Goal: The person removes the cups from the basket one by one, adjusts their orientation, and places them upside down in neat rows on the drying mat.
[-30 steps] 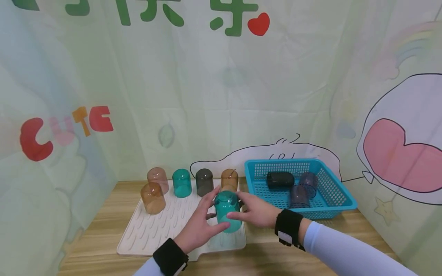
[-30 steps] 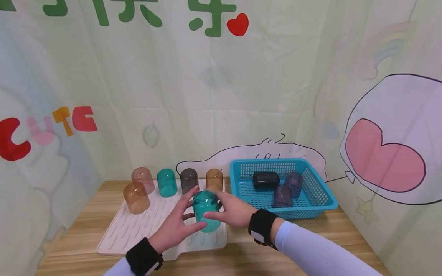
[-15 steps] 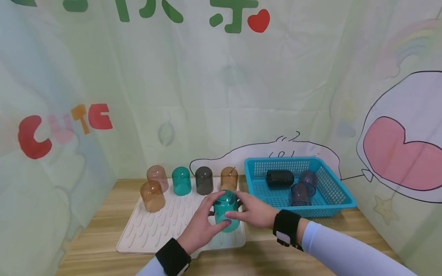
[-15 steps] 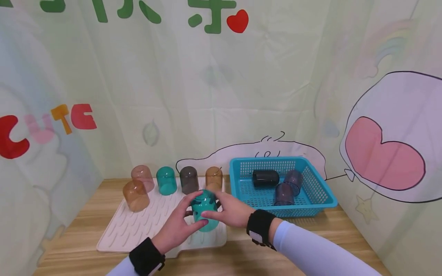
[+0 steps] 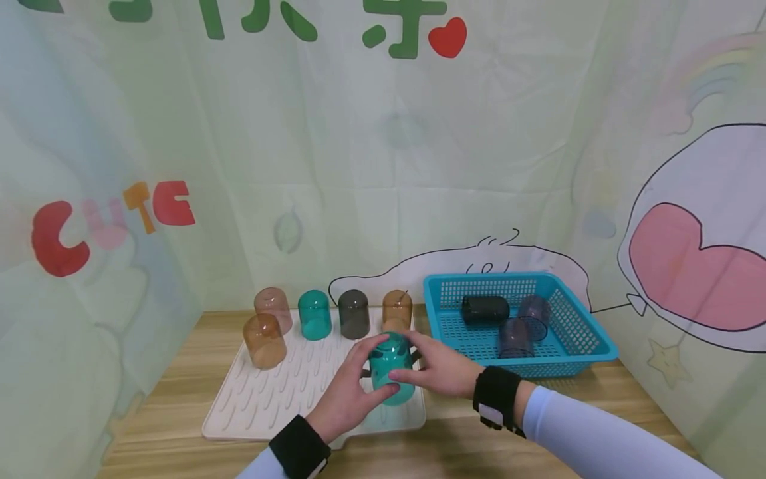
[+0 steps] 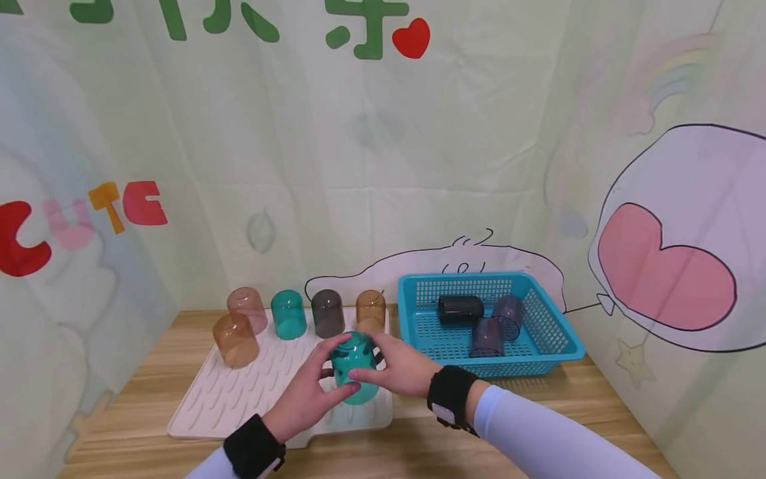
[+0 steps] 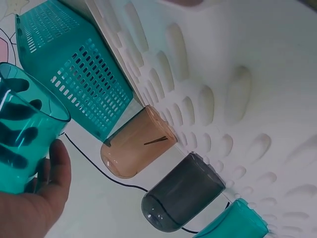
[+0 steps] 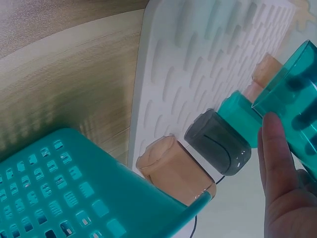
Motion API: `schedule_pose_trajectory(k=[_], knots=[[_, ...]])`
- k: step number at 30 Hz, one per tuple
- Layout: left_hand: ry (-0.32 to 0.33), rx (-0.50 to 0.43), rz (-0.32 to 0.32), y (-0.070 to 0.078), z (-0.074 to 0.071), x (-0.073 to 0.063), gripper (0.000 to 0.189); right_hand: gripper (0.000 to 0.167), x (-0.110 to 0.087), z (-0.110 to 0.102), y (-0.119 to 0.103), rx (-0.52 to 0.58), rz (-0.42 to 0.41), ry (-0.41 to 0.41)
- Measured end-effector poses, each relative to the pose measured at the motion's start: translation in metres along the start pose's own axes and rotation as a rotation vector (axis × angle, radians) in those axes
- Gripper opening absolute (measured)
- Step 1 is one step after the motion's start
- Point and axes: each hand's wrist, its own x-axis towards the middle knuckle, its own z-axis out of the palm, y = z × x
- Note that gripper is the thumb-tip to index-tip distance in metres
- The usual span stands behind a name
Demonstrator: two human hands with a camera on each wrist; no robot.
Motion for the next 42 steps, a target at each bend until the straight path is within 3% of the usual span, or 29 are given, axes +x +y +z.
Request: schedule_pose_trajectory(k=[5,15,25,37,42], knots=[[-0.005,0.010,-0.045,-0.002,-0.002,-0.001,0.073,0.073,0.000,0.001,0.002,0.001,-0.018,0.014],[0.038,0.044,-0.092,-0.013,-0.011,-0.002,0.073,0.054,-0.005,0.006,0.004,-0.072,-0.056,0.056],[0.081,0.112,-0.164,-0.025,-0.026,0.001,0.076,0.038,-0.008,0.018,0.015,-0.147,-0.046,-0.037],[0.118,0.159,-0.187,-0.036,-0.040,0.004,0.076,0.030,-0.010,0.037,0.038,-0.333,-0.102,-0.156],[0.134,0.152,-0.192,-0.038,-0.047,0.005,0.077,0.028,-0.010,0.042,0.043,-0.359,-0.072,-0.198]])
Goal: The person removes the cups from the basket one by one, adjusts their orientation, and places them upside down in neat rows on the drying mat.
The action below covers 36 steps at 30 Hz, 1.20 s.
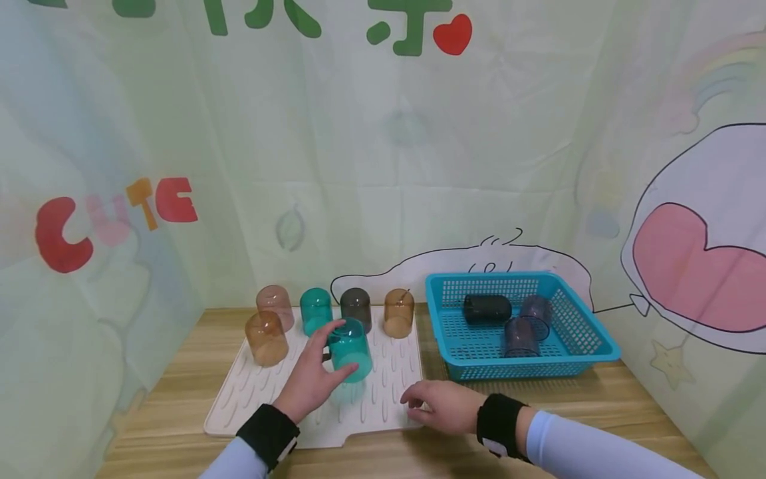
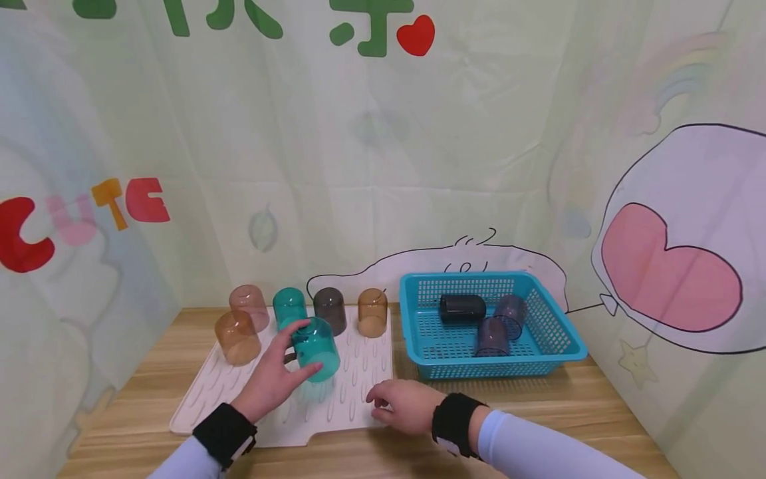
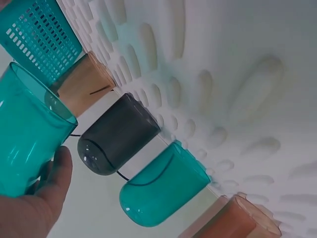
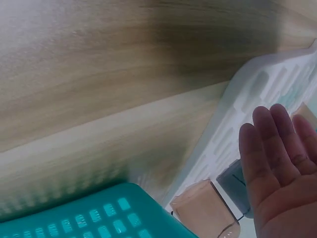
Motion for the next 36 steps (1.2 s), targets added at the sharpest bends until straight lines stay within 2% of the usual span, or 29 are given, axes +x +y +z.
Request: schedule_pose_trajectory(k=[4,8,12,18,25,36], knots=[[0.017,0.011,0.011,-0.003,-0.004,0.004,0.078,0.027,-0.001,0.004,0.004,0.001,0.008,-0.035],[0.038,0.026,0.011,-0.006,-0.010,0.009,0.079,0.026,-0.003,0.008,0.009,-0.028,-0.043,-0.040],[0.051,0.028,-0.010,-0.012,-0.019,0.013,0.080,0.026,-0.004,0.010,0.012,-0.051,-0.080,-0.040],[0.078,0.029,-0.041,-0.023,-0.030,0.021,0.080,0.026,-0.005,0.011,0.009,-0.080,-0.093,-0.041],[0.117,0.080,-0.046,-0.038,-0.033,0.029,0.078,0.025,-0.006,0.013,0.010,-0.102,-0.104,-0.038],[0.111,0.135,-0.099,-0.059,-0.031,0.038,0.078,0.025,-0.008,0.015,0.011,-0.121,-0.114,-0.027]])
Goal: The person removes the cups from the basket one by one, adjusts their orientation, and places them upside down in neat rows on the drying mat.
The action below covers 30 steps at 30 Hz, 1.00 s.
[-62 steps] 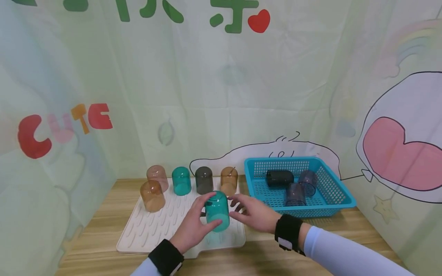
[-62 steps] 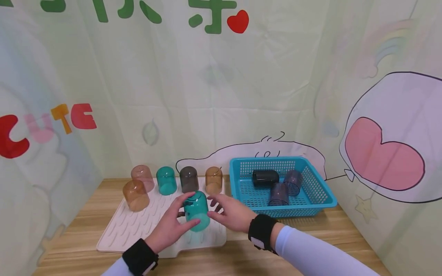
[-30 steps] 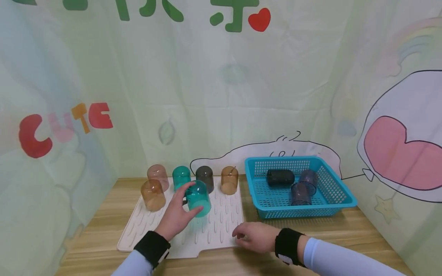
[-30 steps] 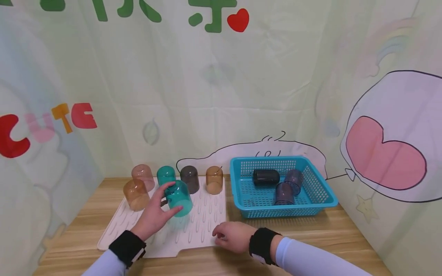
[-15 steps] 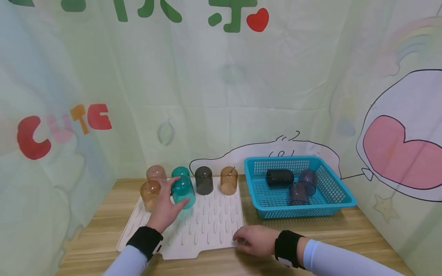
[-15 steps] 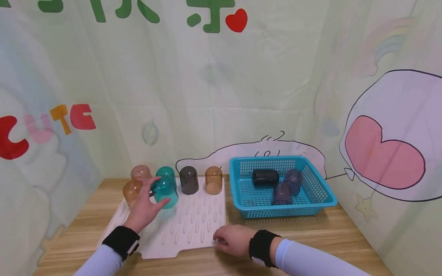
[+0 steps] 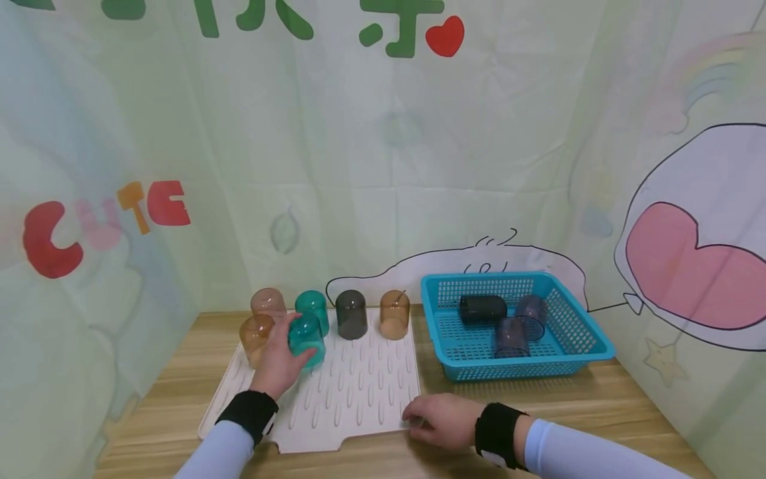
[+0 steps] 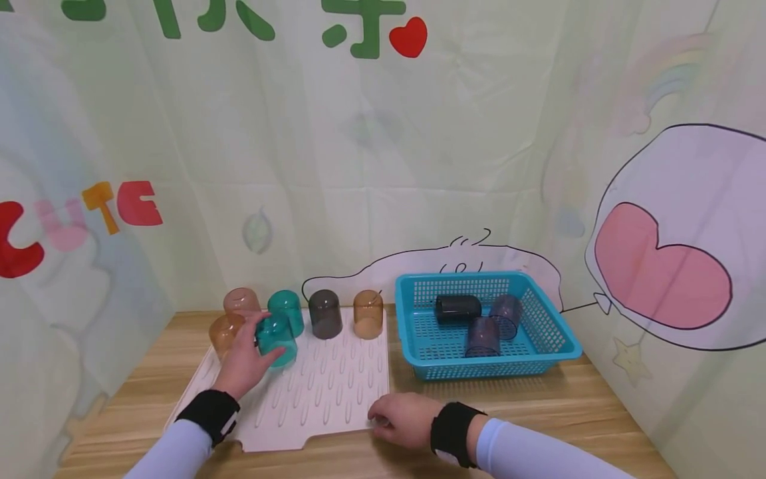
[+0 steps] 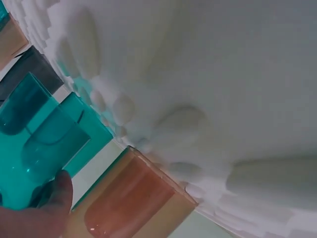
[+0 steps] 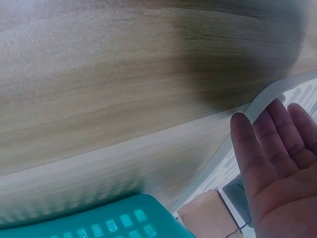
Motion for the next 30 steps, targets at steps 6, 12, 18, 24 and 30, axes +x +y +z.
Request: schedule_pose_trajectory(k=[6,12,18,24,30], knots=[[0.006,0.031,0.001,-0.003,0.005,0.003,0.078,0.025,-0.001,-0.001,-0.002,-0.004,0.003,-0.001],[0.021,0.072,-0.004,-0.003,0.008,0.004,0.078,0.024,-0.001,-0.004,-0.004,0.006,0.009,-0.001],[0.014,0.118,0.000,-0.003,0.011,0.004,0.080,0.025,-0.001,-0.004,-0.005,0.002,0.014,-0.001],[0.010,0.137,-0.004,-0.004,0.011,0.004,0.082,0.024,-0.001,-0.005,-0.007,0.012,0.023,-0.009],[0.014,0.159,-0.001,-0.005,0.014,0.004,0.082,0.024,-0.001,-0.003,-0.006,0.008,0.030,-0.010]])
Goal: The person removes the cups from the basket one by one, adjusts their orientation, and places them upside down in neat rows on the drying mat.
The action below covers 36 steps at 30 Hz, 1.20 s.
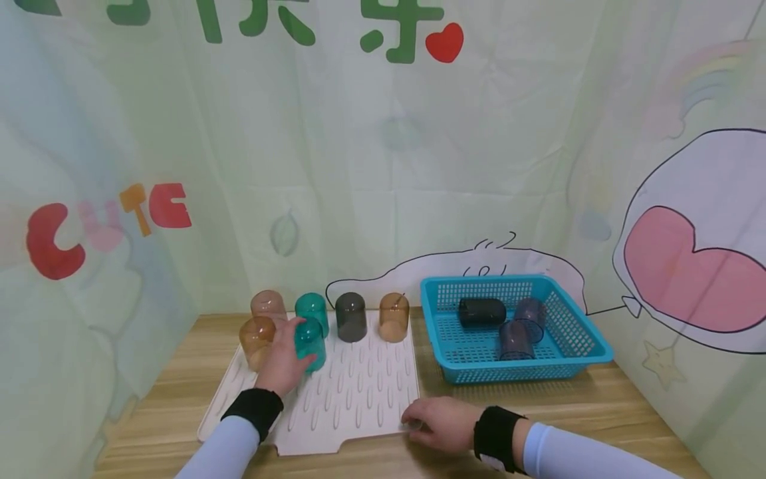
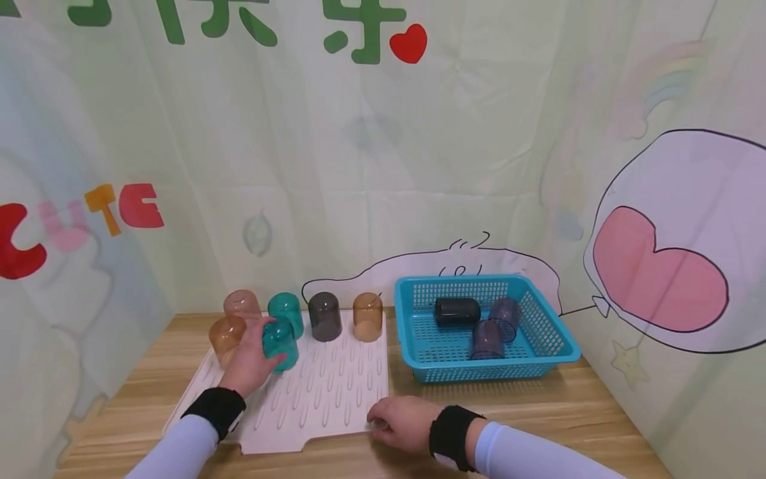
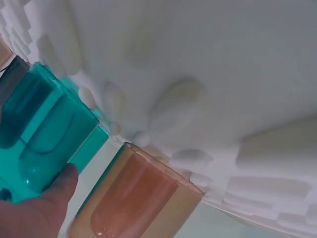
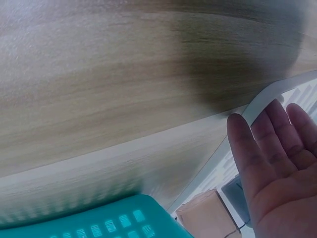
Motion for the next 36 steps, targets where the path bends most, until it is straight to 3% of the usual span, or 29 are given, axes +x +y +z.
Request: schedule_pose_trajectory(k=[17,25,29,36], knots=[[0.041,0.026,0.089,0.007,-0.011,-0.004,0.085,0.024,0.000,0.000,0.000,0.007,-0.007,0.004],[0.153,0.034,0.228,0.014,-0.019,-0.015,0.085,0.023,-0.004,-0.006,-0.005,0.008,-0.024,-0.002],[0.179,0.010,0.261,0.021,-0.021,-0.020,0.081,0.023,-0.003,-0.005,-0.003,0.006,-0.032,0.001],[0.075,-0.066,0.243,0.039,-0.020,-0.036,0.063,0.024,-0.002,-0.002,0.000,-0.002,-0.050,0.009]])
